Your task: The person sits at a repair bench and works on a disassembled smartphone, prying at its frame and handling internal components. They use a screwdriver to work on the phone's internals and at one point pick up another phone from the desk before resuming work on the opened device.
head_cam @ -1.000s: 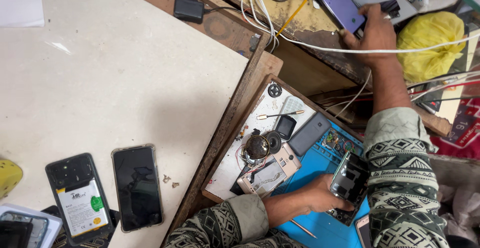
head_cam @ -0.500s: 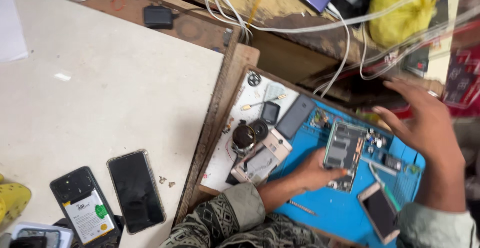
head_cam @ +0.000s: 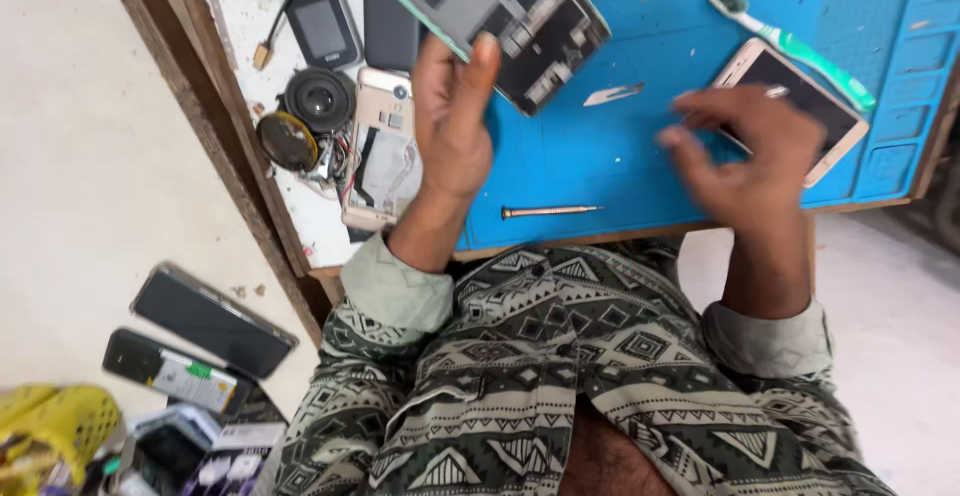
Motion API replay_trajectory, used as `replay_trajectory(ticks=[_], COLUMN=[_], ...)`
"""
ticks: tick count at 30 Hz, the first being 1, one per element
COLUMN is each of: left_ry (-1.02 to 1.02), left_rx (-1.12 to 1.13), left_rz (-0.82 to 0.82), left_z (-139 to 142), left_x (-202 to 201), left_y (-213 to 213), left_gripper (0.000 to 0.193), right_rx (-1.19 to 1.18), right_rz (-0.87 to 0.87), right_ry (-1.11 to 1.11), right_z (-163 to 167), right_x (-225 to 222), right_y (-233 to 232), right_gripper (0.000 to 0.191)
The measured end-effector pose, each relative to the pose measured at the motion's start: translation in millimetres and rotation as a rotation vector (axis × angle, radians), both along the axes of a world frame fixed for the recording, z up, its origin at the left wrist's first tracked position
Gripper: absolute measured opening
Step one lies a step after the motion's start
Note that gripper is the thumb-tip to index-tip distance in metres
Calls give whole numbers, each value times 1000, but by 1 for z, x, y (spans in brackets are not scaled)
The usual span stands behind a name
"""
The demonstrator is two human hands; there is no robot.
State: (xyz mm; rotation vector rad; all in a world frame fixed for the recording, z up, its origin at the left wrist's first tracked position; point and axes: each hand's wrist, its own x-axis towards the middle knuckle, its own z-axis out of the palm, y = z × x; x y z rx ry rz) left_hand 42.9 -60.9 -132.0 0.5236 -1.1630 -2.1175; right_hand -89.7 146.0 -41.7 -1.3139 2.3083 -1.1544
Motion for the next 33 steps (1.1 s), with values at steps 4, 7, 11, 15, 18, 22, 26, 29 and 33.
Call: replay_trajectory(ticks=[4, 7, 11, 15, 18, 22, 26, 29, 33], left_ry=[19, -171, -304, -310, -315, -271, -232, -201, -192], left_rx=[-117, -206, -170, -106, -77, -28, 66, 206, 308], left_rz=[158, 215, 213, 175, 148, 72, -85, -151, -204], left_z=[11, 19, 27, 27, 21, 12, 9, 6, 1], left_x=[6, 22, 48, 67, 75, 80, 81, 76, 75], left_y=[-3, 5, 14, 21, 27, 40, 59, 75, 87], left_gripper=[21, 16, 17, 19, 24, 23, 21, 24, 24], right_rx=[93, 100, 107, 141, 151, 68, -87, 15, 151], right_rz=[405, 517, 522, 542, 497, 352, 66, -15, 118], right_ry=[181, 235, 244, 229, 144, -70, -485, -304, 32], right_z=[-15, -26, -32, -31, -26, -19, -19, -19, -14], right_x=[19, 24, 22, 14, 4, -12, -24, -24, -16], right_y=[3, 5, 5, 7, 8, 14, 24, 23, 11], right_gripper=[29, 28, 27, 31, 29, 25, 21, 7, 64])
